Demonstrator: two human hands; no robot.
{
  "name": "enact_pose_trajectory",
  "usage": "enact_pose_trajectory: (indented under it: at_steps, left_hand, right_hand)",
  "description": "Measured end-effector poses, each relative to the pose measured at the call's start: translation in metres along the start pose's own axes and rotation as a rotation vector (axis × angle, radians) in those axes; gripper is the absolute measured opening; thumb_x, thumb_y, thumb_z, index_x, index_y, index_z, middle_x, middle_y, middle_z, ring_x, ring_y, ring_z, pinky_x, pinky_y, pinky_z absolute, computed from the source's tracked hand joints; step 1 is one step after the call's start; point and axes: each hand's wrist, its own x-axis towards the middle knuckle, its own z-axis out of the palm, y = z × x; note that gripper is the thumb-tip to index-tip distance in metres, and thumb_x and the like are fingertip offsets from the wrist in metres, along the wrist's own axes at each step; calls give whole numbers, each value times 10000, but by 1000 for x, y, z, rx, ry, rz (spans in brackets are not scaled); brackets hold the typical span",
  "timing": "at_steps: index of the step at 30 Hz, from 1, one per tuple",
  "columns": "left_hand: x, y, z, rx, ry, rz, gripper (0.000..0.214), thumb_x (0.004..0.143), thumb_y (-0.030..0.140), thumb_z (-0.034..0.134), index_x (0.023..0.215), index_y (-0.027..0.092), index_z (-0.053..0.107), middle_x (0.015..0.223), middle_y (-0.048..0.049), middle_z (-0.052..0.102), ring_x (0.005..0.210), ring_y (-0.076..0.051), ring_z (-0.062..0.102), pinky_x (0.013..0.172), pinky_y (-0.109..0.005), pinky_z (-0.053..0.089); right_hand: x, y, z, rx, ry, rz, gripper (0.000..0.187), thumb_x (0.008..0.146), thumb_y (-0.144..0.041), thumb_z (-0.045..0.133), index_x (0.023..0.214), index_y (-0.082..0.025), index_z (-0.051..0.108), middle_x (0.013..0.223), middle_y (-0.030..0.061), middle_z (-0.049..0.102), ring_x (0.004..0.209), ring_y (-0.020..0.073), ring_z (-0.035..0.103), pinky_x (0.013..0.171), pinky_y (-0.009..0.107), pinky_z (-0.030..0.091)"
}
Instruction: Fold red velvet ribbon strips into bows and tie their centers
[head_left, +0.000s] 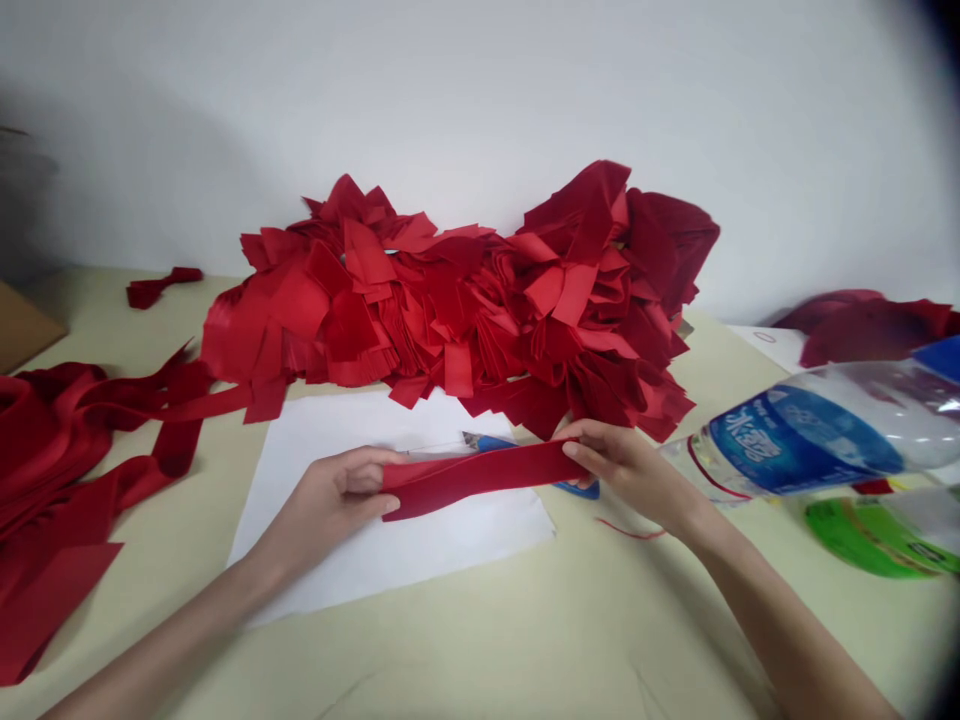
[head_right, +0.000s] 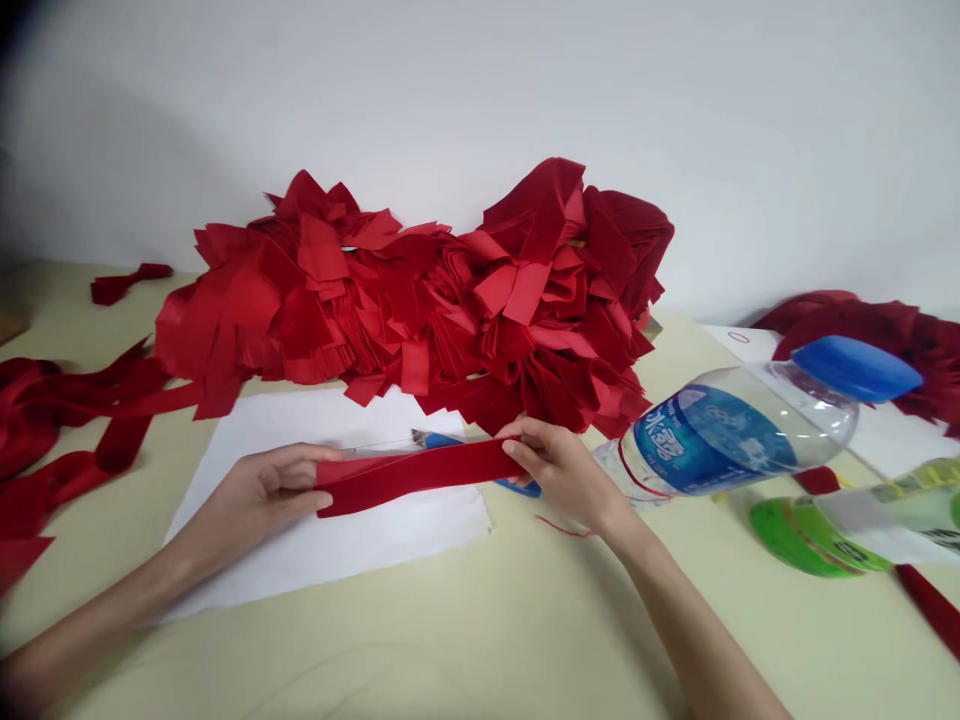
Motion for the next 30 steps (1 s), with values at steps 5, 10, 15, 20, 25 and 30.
enact_pose_trajectory:
  at_steps: [5,10,15,20,25,30]
  left_hand:
    - [3,-6,0,50,111,-9,287,740,303,608,1013,212,609,526,83,399,507,-117,451,529,-240,388]
    - [3,-4,0,1,177,-79,250,745,360,603,935,197,617,535,60,508,555,-142,531,547,-245,433]
    - [3,-3,-2,-4,241,-128,301,746,370,623,991,194,619,574,55,604,591,-133,566,598,-233,458]
    - [1,-4,-2,-37,231,-101,209,755,389,627,815,188,621,607,53,607,597,-115,558,581,-201,459]
    - [-1,3,-1,-32,253,-62,218,760,390,614,681,187,624,649,46,602,635,-123,614,622,-193,495]
    - [-3,5,-1,2,255,-39,193,753,372,619,675,200,661,653,36,650,648,-146,653,620,-198,512]
  right_hand:
    - [2,7,0,-33,60,-16,260,835,-428,528,953,-207,596,739,22,605,616,144,551,573,272,451]
    - [3,13,-1,-10,26,-27,234,813,-387,579,973,-217,571,756,10,601,654,147,561,608,279,454]
    - [2,13,-2,1,44,-9,182,813,-365,582,913,-214,591,796,28,630,712,169,573,659,296,445]
    - [2,10,-3,49,53,15,199,794,-372,603,887,-195,603,798,45,644,724,176,580,648,289,441]
    - [3,12,-5,7,69,71,256,749,-410,639,857,-179,615,797,61,665,749,205,613,655,304,457]
    - [3,14,-7,12,76,78,259,732,-413,654,843,-181,625,796,53,670,751,196,617,653,292,461]
